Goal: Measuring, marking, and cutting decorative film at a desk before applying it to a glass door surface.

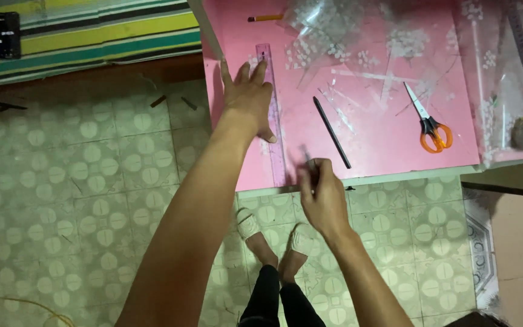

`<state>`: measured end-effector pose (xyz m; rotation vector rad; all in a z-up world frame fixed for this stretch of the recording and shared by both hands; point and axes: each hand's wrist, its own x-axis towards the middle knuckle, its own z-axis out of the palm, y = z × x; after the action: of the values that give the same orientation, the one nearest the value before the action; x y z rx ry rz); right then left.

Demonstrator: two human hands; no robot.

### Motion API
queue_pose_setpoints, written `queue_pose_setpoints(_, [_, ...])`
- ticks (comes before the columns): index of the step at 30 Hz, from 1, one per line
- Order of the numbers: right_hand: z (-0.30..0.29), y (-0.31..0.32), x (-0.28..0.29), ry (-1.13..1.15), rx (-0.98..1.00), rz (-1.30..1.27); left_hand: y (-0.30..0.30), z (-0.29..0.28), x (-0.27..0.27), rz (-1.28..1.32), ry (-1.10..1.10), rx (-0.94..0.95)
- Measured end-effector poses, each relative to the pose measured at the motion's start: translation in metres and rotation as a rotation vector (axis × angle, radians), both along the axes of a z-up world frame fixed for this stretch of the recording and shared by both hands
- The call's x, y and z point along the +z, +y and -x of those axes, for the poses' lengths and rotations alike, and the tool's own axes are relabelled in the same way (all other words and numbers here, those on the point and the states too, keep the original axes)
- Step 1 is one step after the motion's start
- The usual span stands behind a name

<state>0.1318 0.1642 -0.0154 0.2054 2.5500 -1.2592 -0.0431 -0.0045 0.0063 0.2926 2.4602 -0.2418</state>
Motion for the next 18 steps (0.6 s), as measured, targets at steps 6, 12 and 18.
queue_pose_setpoints(6, [0.024,-0.009,-0.010,-0.105,0.032,-0.130,0.006,-0.017,-0.023,-0.227,0.256,0.039])
queue_pose_setpoints(12, [0.030,-0.009,-0.018,-0.167,-0.036,-0.110,-0.001,-0.048,-0.052,-0.382,0.403,-0.025])
queue_pose_setpoints(18, [0.031,-0.009,-0.009,-0.175,-0.058,-0.066,-0.027,-0.084,-0.026,-0.658,0.078,0.081])
